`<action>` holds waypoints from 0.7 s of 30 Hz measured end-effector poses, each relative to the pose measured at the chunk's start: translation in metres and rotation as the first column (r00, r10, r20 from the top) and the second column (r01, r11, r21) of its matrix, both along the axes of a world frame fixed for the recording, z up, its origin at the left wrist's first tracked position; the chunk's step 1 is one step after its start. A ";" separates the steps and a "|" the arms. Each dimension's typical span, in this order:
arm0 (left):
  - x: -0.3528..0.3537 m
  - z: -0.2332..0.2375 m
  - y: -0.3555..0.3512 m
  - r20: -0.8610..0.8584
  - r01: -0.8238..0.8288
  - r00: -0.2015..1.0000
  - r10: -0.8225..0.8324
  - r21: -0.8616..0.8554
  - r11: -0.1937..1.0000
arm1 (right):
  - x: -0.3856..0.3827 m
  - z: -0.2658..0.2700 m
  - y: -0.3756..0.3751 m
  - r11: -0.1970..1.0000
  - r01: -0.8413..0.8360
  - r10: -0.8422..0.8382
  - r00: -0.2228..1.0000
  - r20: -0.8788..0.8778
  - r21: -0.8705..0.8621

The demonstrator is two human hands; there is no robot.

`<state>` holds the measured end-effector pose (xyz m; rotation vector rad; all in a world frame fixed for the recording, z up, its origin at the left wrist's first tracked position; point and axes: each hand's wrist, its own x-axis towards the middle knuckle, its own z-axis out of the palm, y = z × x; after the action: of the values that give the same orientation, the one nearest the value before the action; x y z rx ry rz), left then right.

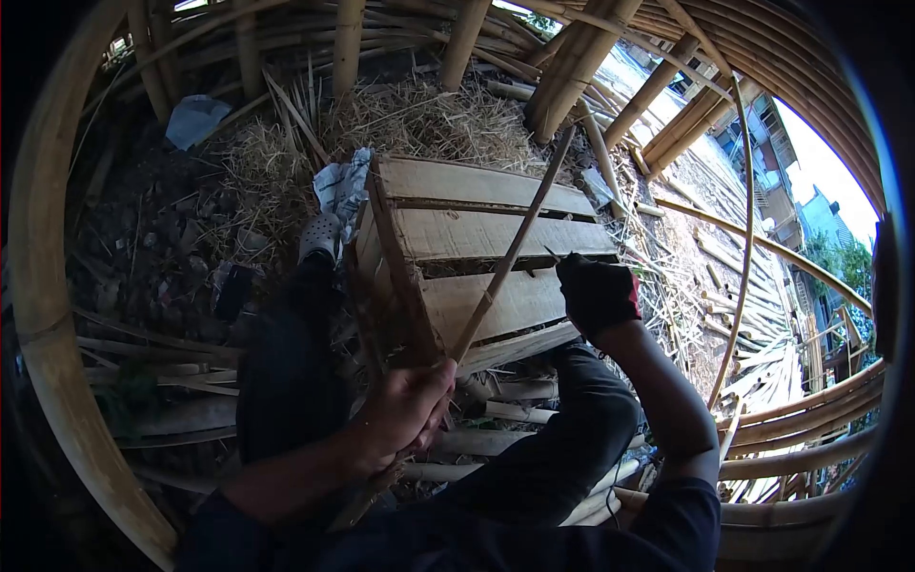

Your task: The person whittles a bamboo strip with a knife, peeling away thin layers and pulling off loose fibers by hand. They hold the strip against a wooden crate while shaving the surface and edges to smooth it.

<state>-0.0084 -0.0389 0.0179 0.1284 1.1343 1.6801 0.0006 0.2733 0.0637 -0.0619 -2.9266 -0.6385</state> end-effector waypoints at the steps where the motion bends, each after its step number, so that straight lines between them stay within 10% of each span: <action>1: -0.001 0.000 0.000 -0.001 -0.005 1.000 0.005 -0.012 1.000 | 0.005 0.007 -0.009 0.998 -0.061 0.059 0.995 -0.080 -0.031; 8: 0.001 -0.001 0.008 -0.094 -0.060 0.994 0.052 -0.085 0.995 | 0.040 0.009 -0.086 0.917 -0.376 0.349 0.918 -0.189 -0.135; 14: 0.002 -0.002 0.011 -0.134 -0.050 0.990 0.033 -0.123 0.991 | 0.037 0.003 -0.094 0.894 -0.310 0.311 0.949 -0.048 -0.323; 17: 0.003 0.000 0.011 -0.109 -0.034 0.994 0.021 -0.114 0.993 | 0.029 0.008 -0.087 0.857 -0.399 0.318 0.908 -0.274 -0.326; 21: 0.005 -0.003 0.010 -0.092 -0.025 0.996 0.016 -0.102 0.994 | 0.021 0.014 -0.092 0.776 -0.091 0.019 0.992 -0.121 -0.625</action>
<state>-0.0038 -0.0288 0.0149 0.1300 1.2924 1.6439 0.0215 0.1812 0.0776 -0.0782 -2.8749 0.3749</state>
